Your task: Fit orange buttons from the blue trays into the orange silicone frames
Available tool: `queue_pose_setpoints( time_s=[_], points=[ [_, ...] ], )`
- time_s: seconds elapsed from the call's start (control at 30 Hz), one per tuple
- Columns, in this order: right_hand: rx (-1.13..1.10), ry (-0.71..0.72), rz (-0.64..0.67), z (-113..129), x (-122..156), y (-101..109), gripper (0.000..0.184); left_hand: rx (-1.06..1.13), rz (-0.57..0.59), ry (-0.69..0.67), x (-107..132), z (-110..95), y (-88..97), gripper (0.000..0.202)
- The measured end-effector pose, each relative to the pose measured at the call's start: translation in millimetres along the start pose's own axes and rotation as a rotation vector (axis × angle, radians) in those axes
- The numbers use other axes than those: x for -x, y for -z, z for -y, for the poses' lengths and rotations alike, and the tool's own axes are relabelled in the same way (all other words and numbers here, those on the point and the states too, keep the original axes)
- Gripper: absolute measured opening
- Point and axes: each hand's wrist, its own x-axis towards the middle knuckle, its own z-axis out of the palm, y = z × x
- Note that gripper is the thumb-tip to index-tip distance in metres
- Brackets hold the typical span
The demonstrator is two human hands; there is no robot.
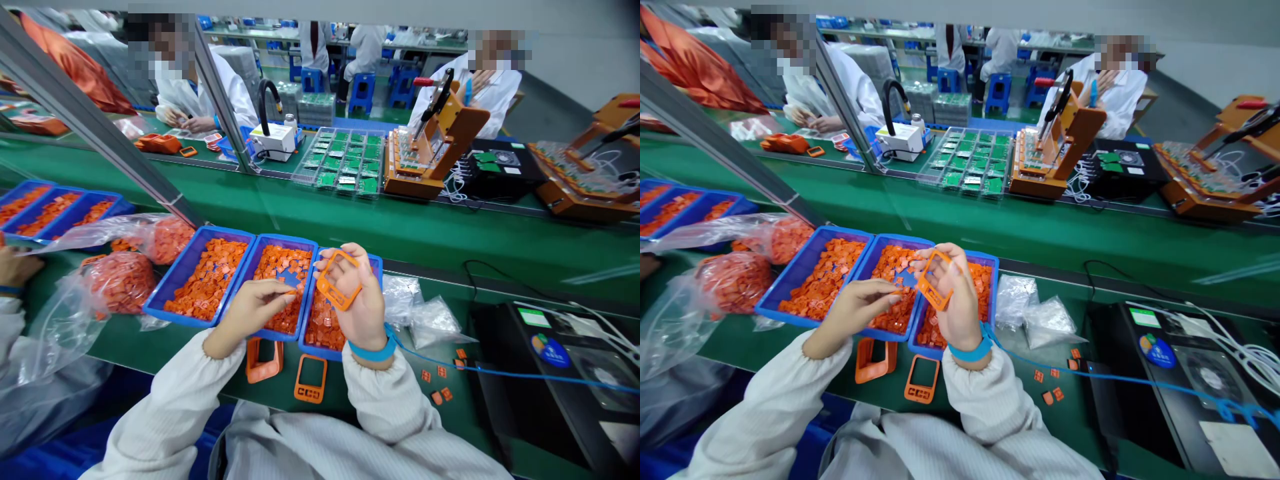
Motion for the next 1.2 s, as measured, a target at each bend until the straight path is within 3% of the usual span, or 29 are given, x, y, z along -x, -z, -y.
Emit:
queue_pose_setpoints(
  time_s=[0.23,0.4,0.5,0.6,0.73,0.9,0.97,1.13,1.2],
  points=[
    [-0.042,0.120,0.019,-8.5,2.0,-7.5,0.038,0.278,-0.088,-0.006,1.6,-45.9,-15.4,0.014],
    [0.109,0.302,-0.040,-18.0,6.4,-11.7,0.038,0.475,-0.085,0.037,-4.5,-56.6,-28.2,0.018],
    [0.186,0.397,-0.072,-22.2,9.4,-12.6,0.028,0.648,-0.095,0.095,-7.8,-63.6,-38.3,0.026],
    [0.208,0.483,-0.072,-23.6,12.3,-11.9,0.014,0.842,-0.187,0.152,-9.1,-73.1,-48.3,0.030],
    [0.225,0.487,-0.040,-24.4,17.2,-13.7,0.013,1.059,-0.255,0.262,-9.4,-83.2,-58.3,0.034],
    [0.238,0.516,-0.070,-29.1,20.9,-19.3,0.017,1.153,-0.315,0.328,-10.0,-84.4,-65.8,0.036],
    [0.233,0.538,-0.061,-31.7,20.9,-18.6,0.017,1.201,-0.307,0.346,-10.6,-84.1,-66.3,0.035],
    [0.265,0.583,-0.006,-35.5,21.1,-11.7,0.017,1.212,-0.109,0.347,-12.7,-84.6,-59.0,0.029],
    [0.301,0.567,-0.019,-35.1,21.3,-10.7,0.020,1.192,-0.083,0.344,-13.3,-84.4,-55.8,0.028]
  ],
)
